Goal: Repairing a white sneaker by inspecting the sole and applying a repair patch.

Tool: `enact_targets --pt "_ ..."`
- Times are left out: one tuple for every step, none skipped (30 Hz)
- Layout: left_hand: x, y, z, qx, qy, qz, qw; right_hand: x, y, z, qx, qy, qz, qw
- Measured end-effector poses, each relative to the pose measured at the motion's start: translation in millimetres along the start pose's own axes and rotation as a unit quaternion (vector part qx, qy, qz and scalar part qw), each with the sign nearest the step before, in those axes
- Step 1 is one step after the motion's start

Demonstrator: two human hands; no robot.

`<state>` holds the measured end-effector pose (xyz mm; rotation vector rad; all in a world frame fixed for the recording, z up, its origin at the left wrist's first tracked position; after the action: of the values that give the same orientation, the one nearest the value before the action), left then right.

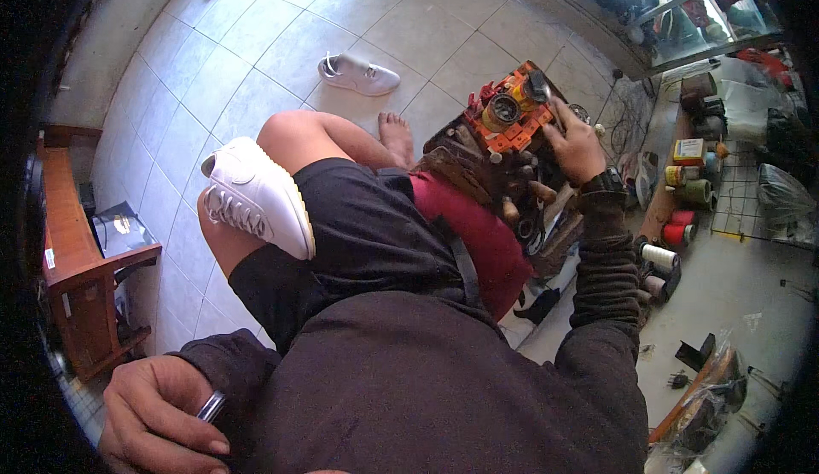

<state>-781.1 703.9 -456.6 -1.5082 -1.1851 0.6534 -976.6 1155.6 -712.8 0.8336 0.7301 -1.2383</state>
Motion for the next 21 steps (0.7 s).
enact_targets --pt "0.5 0.2 0.2 0.001 -0.003 0.006 1.0 -3.0 -4.6 3.1 0.062 -0.028 -0.04 0.997" --pt "4.0 0.2 -3.2 0.001 -0.003 0.007 1.0 -5.9 -9.5 1.7 0.124 -0.056 -0.079 0.988" --pt "8.2 0.1 -8.3 -0.025 -0.045 -0.015 0.999 -5.3 -15.2 -2.0 0.127 -0.056 -0.079 0.987" --pt "10.0 -1.6 -9.5 -0.051 -0.088 -0.037 0.994 -5.6 -25.3 -6.5 0.119 -0.055 -0.115 0.985" --pt "7.5 -0.3 -7.1 -0.051 -0.086 -0.037 0.994 -4.3 -37.2 -11.2 0.111 -0.053 -0.15 0.981" --pt "4.4 -0.3 -0.9 -0.018 -0.037 -0.018 0.999 1.9 -53.9 -22.6 0.047 0.041 -0.18 0.982" --pt "3.9 -0.1 1.3 0.013 0.006 0.002 1.0 7.1 -63.4 -13.2 0.045 0.039 -0.177 0.982" --pt "4.2 -0.6 1.3 0.011 0.003 0.003 1.0 17.7 -72.5 -3.2 0.058 0.085 -0.159 0.982" --pt "4.7 -2.3 2.7 -0.003 0.013 0.004 1.0 21.4 -80.1 1.6 0.072 0.132 -0.142 0.978" --pt "5.1 -3.0 4.1 -0.018 0.023 0.006 1.0 23.3 -88.6 -1.1 0.079 0.13 -0.141 0.978" --pt "5.4 -2.8 4.1 -0.018 0.023 0.005 1.0 21.0 -89.6 -2.0 0.078 0.131 -0.141 0.978" --pt "5.2 -2.1 2.4 -0.013 0.012 -0.002 1.0 21.4 -91.8 -1.3 0.087 0.132 -0.126 0.979" --pt "4.7 -1.3 0.8 -0.009 0.001 -0.008 1.0 20.8 -93.7 -1.0 0.096 0.134 -0.11 0.98" --pt "3.7 -0.3 -1.1 -0.009 -0.001 -0.009 1.0 16.6 -94.1 -0.8 0.094 0.134 -0.109 0.98" --pt "2.4 0.2 -3.5 -0.007 -0.018 -0.002 1.0 9.2 -93.2 -0.5 0.1 0.139 -0.118 0.978" --pt "1.5 -0.2 -3.9 -0.006 -0.035 0.004 0.999 1.6 -91.4 1.8 0.106 0.143 -0.126 0.976" --pt "1.3 0.2 -3.5 -0.006 -0.036 0.005 0.999 -4.7 -88.7 4.2 0.105 0.143 -0.126 0.976" --pt "1.7 0.2 -2.8 -0.003 -0.035 -0.002 0.999 -15.4 -82.3 9.2 0.092 0.123 -0.159 0.975" --pt "1.8 0.7 -1.9 -0.001 -0.034 -0.008 0.999 -24.4 -76.3 11.7 0.08 0.103 -0.191 0.973" --pt "1.1 1.3 -1.8 -0.002 -0.033 -0.008 0.999 -26.6 -74.6 12.8 0.059 0.077 -0.152 0.984" --pt "0.4 1.4 -1.7 0.001 -0.031 -0.007 0.999 -27.4 -72.6 14.7 0.06 0.078 -0.153 0.983"
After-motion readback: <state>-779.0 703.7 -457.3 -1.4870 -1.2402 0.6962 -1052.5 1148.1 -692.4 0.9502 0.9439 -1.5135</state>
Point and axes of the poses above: each hand's wrist, its own y-axis away from the middle knuckle, its own x-axis out of the palm, z = x × y, the point moved 4 cm from there along -y, towards the middle knuckle, and after that the axes turned 6 degrees about x, right-handed, at the moved point
